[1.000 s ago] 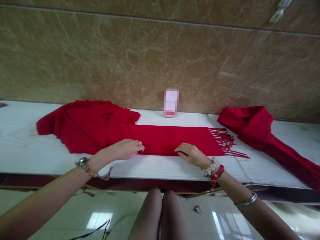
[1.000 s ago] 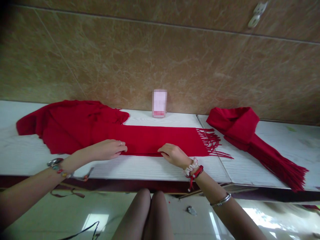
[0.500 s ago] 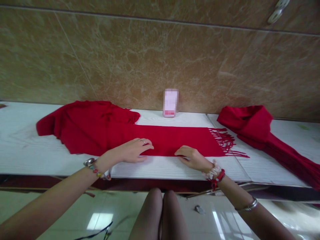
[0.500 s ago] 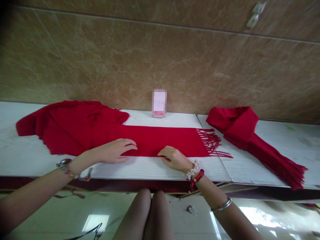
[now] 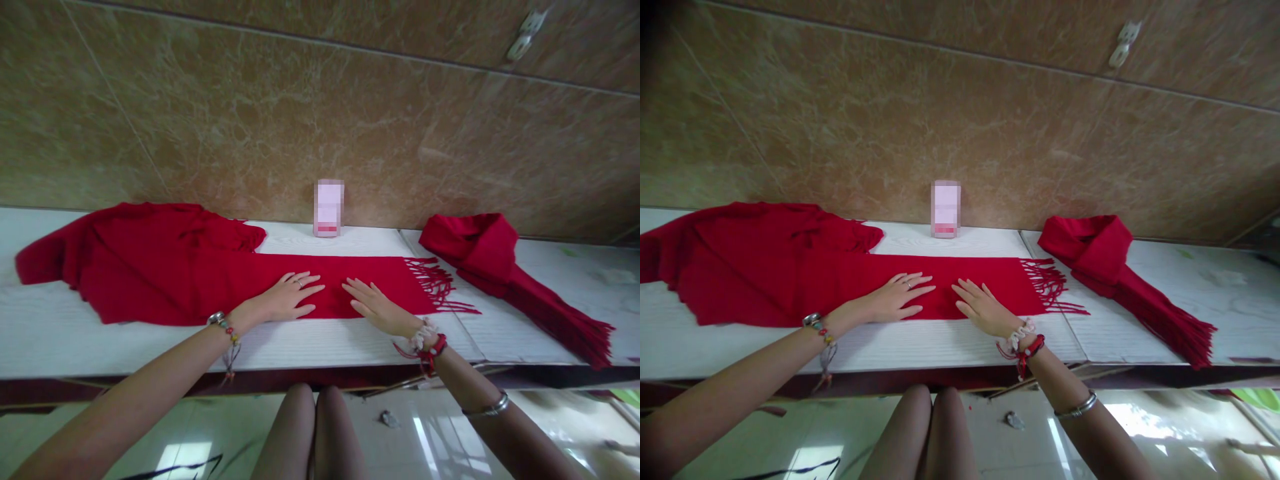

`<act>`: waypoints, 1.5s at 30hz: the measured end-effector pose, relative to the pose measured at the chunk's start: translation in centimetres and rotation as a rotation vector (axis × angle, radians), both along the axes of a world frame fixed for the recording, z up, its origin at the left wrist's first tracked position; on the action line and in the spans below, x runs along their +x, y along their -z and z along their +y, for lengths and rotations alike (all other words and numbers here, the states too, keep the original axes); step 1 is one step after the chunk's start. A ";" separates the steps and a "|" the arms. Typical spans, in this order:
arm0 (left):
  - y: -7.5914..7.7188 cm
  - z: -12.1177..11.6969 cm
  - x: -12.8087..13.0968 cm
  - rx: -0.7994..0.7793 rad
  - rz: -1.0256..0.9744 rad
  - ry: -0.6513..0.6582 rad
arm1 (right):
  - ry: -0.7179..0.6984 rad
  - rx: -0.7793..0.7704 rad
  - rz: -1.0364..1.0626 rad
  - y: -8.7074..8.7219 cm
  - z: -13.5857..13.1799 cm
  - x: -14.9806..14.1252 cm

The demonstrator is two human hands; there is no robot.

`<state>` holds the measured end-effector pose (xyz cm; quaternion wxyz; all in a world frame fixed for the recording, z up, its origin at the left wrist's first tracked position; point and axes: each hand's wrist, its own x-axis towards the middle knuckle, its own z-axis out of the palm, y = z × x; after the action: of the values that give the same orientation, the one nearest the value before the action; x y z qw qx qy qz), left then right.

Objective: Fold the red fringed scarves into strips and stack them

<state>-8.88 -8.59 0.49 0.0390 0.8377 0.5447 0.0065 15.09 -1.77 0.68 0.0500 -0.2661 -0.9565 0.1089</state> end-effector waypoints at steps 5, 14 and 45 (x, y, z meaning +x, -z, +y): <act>-0.2 3.0 0.7 0.089 0.006 -0.235 | 0.231 0.100 0.031 -0.5 0.9 -3.4; 1.4 4.3 0.6 0.088 0.005 -0.354 | 0.324 0.221 -0.135 1.5 4.2 1.3; 0.5 4.1 0.6 0.045 -0.005 -0.373 | 0.132 0.176 -0.021 1.7 3.9 -0.4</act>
<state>-8.31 -4.53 0.00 0.0199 0.7228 0.6902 0.0280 14.71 2.11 -1.07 0.0702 -0.3243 -0.9432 0.0181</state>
